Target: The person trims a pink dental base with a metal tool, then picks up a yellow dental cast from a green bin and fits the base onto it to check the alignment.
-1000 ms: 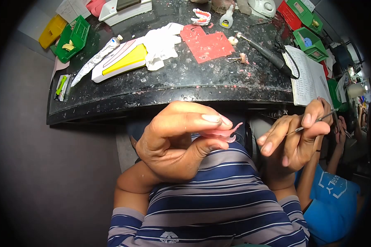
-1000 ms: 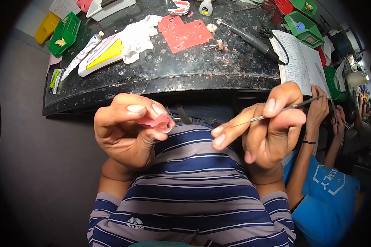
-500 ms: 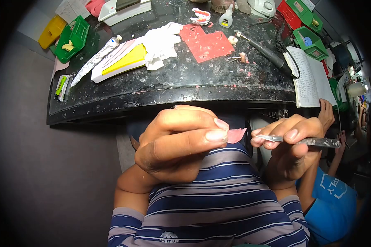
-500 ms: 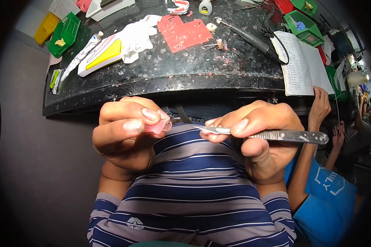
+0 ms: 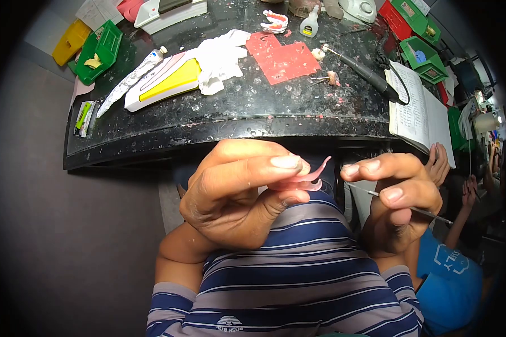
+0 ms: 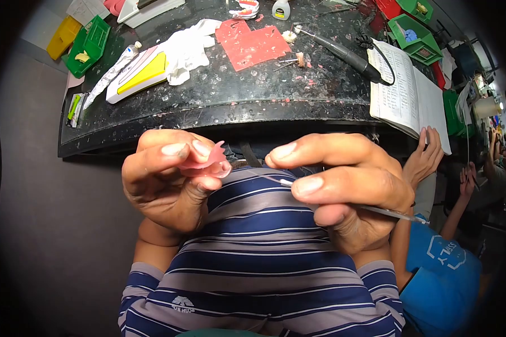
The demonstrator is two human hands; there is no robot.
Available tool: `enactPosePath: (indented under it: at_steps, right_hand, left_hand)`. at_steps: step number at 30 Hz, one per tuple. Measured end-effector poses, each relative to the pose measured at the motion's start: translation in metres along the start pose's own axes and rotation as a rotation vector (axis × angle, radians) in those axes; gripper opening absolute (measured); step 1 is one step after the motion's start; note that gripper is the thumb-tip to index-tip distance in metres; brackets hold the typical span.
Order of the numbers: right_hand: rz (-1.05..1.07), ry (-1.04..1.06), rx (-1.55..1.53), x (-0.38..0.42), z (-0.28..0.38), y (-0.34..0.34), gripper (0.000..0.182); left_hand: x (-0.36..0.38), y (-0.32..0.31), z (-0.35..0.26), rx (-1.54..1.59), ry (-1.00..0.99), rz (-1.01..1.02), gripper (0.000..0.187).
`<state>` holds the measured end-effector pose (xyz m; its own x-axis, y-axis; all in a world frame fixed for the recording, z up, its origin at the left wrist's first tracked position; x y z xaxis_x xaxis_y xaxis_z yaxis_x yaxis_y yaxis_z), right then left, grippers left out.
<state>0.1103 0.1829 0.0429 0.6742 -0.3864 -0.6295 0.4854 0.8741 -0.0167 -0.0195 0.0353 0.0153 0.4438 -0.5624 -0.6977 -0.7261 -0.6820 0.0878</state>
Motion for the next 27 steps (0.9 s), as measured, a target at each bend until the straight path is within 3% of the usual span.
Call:
enactPosePath:
  at_steps: [3,5,12,27]
  right_hand:
    - [0.009,-0.034,0.029,-0.001,-0.001,0.001,0.038]
    - [0.080,-0.049,0.079,-0.002,-0.003,0.004,0.034]
    - [0.090,-0.012,0.087,-0.003,0.000,-0.004,0.035]
    - [0.035,0.100,0.078,0.002,-0.004,-0.002,0.038]
  left_hand:
    - [-0.001,-0.002,0.003,0.007,0.020,-0.001,0.044]
    - [-0.002,-0.005,0.015,0.384,0.131,-0.112,0.036]
    - [-0.007,-0.010,0.021,0.618,0.206,-0.108,0.031]
    - [-0.003,-0.005,0.019,0.390,0.155,-0.031,0.038]
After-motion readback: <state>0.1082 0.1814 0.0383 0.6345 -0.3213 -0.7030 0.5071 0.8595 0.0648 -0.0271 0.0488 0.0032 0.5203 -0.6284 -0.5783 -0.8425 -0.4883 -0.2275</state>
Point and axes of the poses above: each hand's wrist, its own x-axis away from the middle knuckle, its own y-axis out of the back of the hand, z = x × y, the point moved 5 cm from there along -x, towards the middle knuckle, and after that the axes turned 2 degrees about -x, right-handed, at the moved point
